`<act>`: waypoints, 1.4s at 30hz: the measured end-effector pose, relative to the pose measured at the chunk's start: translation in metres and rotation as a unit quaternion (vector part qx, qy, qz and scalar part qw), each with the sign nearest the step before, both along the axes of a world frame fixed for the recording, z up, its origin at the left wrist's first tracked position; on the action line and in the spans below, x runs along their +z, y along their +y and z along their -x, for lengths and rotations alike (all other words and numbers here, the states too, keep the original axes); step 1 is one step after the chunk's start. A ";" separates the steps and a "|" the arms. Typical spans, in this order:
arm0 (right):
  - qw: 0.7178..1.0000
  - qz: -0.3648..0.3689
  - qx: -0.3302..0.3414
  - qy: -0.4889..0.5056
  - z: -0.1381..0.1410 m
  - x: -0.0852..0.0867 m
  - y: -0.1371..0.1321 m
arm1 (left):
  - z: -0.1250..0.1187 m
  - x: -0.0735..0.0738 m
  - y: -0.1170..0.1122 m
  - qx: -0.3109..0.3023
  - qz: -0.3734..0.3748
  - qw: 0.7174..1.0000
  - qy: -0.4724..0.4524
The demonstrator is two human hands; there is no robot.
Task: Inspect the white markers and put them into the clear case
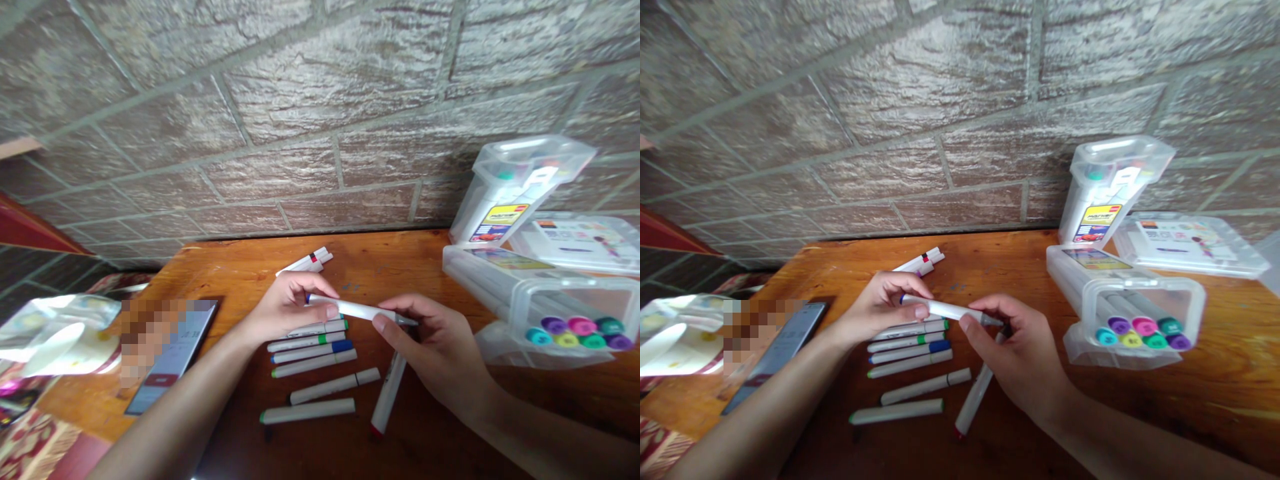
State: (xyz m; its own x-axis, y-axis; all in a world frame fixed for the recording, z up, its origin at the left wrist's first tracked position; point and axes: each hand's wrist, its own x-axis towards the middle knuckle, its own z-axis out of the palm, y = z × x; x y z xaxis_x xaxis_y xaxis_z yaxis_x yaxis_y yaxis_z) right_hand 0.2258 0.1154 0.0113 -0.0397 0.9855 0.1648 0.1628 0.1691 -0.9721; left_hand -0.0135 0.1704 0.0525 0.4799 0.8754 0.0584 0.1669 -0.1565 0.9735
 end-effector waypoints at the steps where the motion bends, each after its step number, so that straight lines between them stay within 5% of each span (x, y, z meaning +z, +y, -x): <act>1: 1.000 0.001 0.001 -0.002 0.000 0.000 0.000 | 0.000 0.000 0.000 -0.002 0.005 1.000 0.001; 42: 1.000 0.017 -0.004 -0.012 -0.001 0.001 0.000 | 0.003 0.002 0.000 -0.018 0.120 0.991 -0.061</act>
